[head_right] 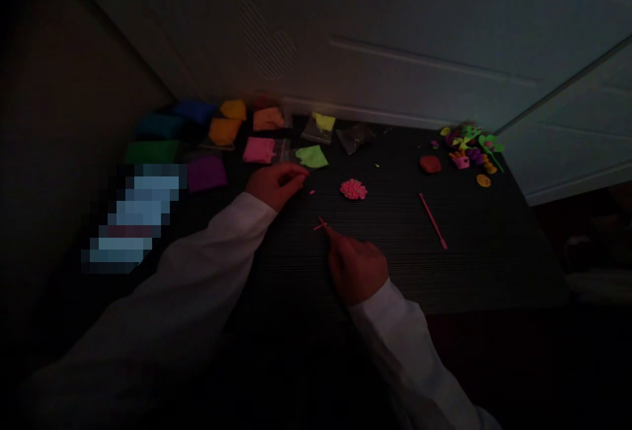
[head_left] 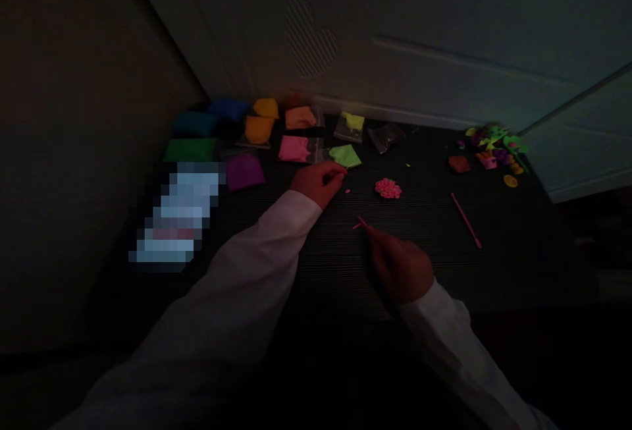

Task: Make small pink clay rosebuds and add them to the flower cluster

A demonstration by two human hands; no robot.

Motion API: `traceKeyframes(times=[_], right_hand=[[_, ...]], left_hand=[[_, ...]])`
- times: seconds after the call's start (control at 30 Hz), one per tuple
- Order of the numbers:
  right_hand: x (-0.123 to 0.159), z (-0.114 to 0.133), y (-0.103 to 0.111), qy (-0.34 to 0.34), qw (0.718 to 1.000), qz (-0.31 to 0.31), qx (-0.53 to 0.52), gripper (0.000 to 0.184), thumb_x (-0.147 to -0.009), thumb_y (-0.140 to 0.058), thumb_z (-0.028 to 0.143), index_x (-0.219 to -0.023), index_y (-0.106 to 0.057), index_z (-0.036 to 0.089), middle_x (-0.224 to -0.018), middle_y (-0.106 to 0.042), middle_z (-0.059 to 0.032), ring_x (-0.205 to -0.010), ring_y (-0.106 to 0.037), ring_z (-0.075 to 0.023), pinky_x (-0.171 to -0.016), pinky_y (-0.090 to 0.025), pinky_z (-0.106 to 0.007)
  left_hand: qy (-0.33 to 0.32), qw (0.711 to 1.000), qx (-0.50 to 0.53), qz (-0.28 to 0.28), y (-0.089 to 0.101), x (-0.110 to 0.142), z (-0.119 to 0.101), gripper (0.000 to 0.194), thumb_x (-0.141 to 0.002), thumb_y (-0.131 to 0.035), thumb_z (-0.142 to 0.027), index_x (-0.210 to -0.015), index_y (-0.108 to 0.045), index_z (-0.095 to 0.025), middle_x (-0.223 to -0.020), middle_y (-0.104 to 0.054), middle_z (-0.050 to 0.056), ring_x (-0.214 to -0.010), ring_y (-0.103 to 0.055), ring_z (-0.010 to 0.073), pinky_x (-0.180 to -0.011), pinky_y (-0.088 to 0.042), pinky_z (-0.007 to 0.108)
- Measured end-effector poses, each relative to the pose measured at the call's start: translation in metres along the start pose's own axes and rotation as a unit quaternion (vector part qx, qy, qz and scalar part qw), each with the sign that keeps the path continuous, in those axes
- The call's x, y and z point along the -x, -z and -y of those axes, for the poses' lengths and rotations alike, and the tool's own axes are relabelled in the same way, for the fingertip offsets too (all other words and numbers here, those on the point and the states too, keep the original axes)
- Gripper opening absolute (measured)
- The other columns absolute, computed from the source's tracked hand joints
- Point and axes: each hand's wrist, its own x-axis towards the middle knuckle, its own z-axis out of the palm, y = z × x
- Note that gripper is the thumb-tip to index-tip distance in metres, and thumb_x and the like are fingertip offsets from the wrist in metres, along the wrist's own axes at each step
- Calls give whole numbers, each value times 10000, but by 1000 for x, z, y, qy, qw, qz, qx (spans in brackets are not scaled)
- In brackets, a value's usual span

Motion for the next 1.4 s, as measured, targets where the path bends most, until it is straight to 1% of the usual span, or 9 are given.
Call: traceKeyframes(times=[0.23,0.47,0.73,0.9,1.03,1.17,1.27,1.4], right_hand=[[0,-1,0,2,1000,1,9,349,-812,-396,205,-1148,-488,199,-924,-632,-33,-709,-586,-127,-654,-431,-252],[0,0,-1,0,1000,-8,8,341,-804,-403,204,-1130,-504,191,-871,-642,-30,-663,-580,-122,-620,-421,-248],[-1,1,2,9,1000,-1,20,346,-810,-392,203,-1140,-495,194,-841,-645,-25,-641,-572,-114,-591,-391,-238],[-3,3,1,-3,999,3,34,338,-809,-392,219,-1128,-504,205,-772,-645,-16,-604,-565,-117,-570,-382,-240],[-7,7,0,-15,999,7,36,340,-803,-395,224,-1125,-501,211,-819,-644,-19,-630,-582,-133,-567,-403,-247],[-3,6,2,-31,999,11,33,341,-796,-402,217,-1122,-504,220,-796,-645,-11,-622,-589,-140,-555,-417,-250],[-1,5,5,-35,999,19,33,339,-798,-402,218,-1120,-508,214,-799,-647,-18,-623,-591,-137,-559,-422,-244],[-8,6,4,-45,998,26,44,344,-796,-404,235,-1126,-502,233,-805,-648,-16,-608,-589,-138,-529,-410,-240]], left_hand=[[0,1000,3,-2,-1,0,0,205,-708,-480,-238,-835,-620,-157,-724,-641,15,-650,-565,114,-617,-439,239],[3,1000,-5,5,0,0,-2,209,-710,-486,-246,-838,-623,-152,-737,-642,19,-643,-559,113,-625,-437,241],[12,1000,-3,3,0,1,-3,204,-710,-484,-237,-834,-624,-155,-727,-643,12,-626,-555,108,-626,-437,237],[10,1000,-3,9,0,1,-3,206,-709,-489,-237,-840,-623,-150,-731,-644,15,-644,-565,114,-626,-437,236],[7,1000,-5,3,0,1,-3,203,-709,-489,-230,-834,-625,-146,-743,-645,16,-651,-567,115,-637,-437,237],[5,1000,-6,1,0,1,-3,200,-708,-487,-224,-833,-625,-150,-751,-645,14,-654,-561,114,-641,-436,239],[5,1000,-4,9,0,1,-3,202,-709,-486,-224,-839,-624,-152,-748,-644,13,-649,-557,111,-642,-434,237],[2,1000,-9,-2,0,1,-3,205,-715,-485,-229,-836,-626,-142,-746,-639,15,-646,-550,109,-647,-427,235]])
